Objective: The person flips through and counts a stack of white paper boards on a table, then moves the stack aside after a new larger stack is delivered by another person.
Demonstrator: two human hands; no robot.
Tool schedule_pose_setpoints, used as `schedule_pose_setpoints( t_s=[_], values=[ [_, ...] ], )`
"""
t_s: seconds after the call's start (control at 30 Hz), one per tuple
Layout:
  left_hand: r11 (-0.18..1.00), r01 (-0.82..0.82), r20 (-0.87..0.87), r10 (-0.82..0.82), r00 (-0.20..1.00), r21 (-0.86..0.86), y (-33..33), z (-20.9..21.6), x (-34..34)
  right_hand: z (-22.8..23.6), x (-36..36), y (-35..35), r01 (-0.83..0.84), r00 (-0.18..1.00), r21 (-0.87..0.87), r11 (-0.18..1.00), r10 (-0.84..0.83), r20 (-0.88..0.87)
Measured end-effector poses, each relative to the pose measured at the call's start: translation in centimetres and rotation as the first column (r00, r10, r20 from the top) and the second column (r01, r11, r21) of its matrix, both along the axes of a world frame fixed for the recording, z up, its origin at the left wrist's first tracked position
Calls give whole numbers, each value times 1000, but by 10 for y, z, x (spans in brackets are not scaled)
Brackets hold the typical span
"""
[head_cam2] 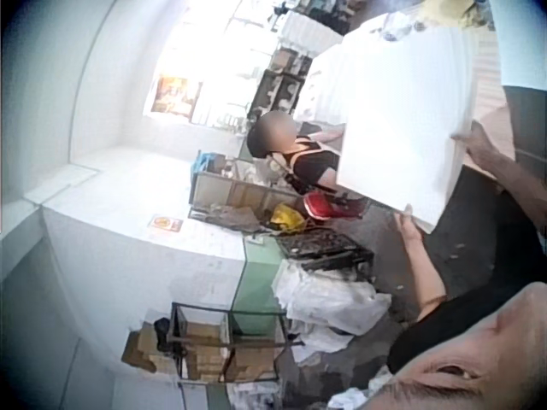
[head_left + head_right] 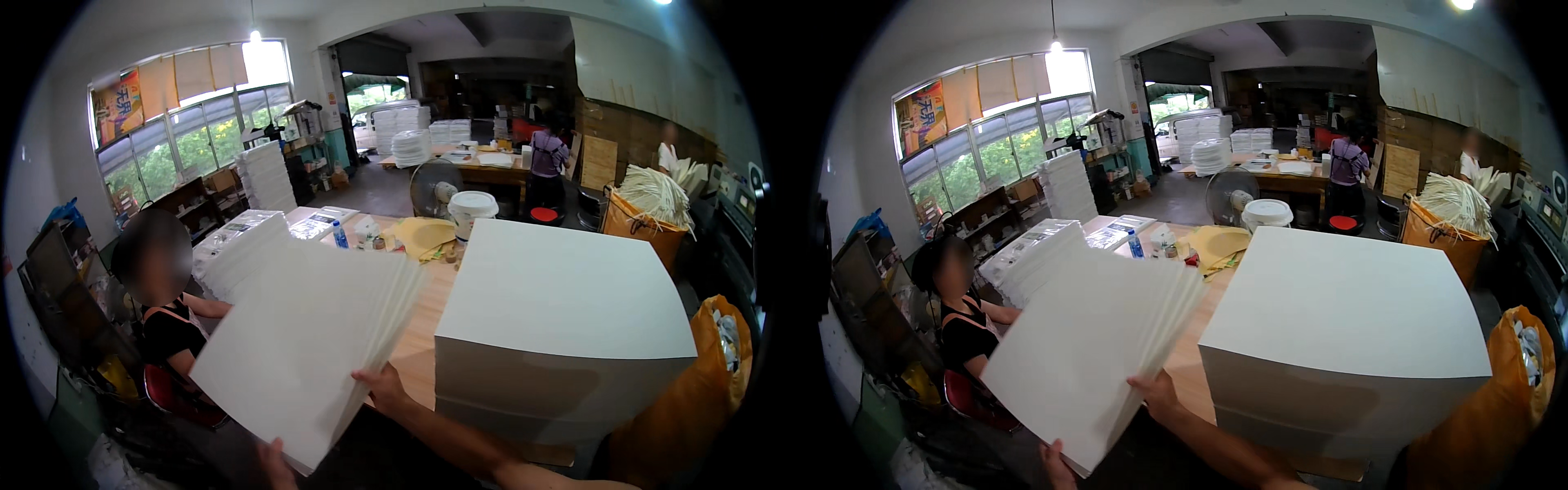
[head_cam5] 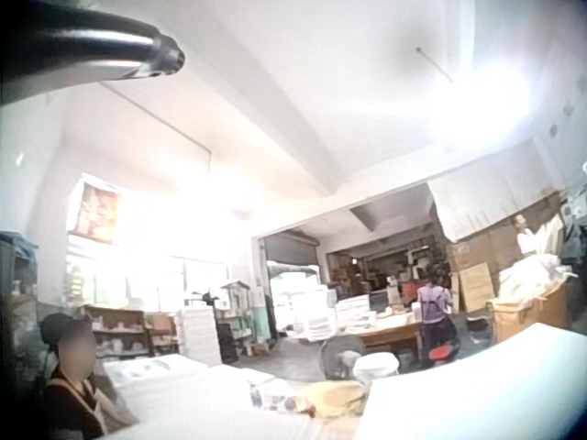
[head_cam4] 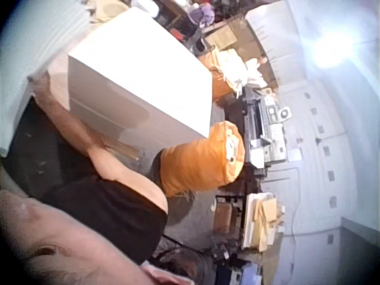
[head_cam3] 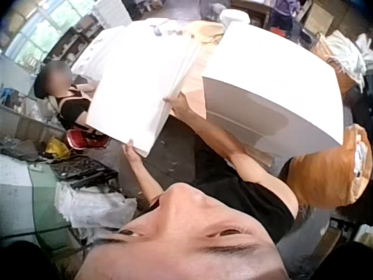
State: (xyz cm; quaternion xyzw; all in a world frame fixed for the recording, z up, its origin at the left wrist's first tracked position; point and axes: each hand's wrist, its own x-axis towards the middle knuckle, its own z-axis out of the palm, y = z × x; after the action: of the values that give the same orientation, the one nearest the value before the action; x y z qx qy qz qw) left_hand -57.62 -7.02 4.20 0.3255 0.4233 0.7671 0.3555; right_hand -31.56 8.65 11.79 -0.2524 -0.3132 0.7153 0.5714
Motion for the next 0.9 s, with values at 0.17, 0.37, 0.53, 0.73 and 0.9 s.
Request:
schedule_pose_setpoints(
  t_s=[0.17, 0.37, 0.53, 0.73, 0.9],
  values=[
    [888, 42, 110, 10, 994, -458, -7, -46, 42, -160, 17, 20, 7, 1000, -255, 967, -8, -1],
    [866, 253, 251, -155, 956, -431, 3, -147, 54, -322, 27, 25, 164, 986, -633, 756, -129, 102],
    [883, 348, 322, -245, 915, -316, 42, -157, 56, -344, 39, 46, 210, 974, -582, 786, -220, 54],
    [921, 365, 348, -300, 888, -137, 160, -184, 75, -259, 55, -9, 137, 806, -430, 892, 152, 572],
    [861, 500, 556, -371, 743, -93, 236, -220, 75, -234, 161, -126, -246, 762, -449, 859, 458, 459]
  ],
)
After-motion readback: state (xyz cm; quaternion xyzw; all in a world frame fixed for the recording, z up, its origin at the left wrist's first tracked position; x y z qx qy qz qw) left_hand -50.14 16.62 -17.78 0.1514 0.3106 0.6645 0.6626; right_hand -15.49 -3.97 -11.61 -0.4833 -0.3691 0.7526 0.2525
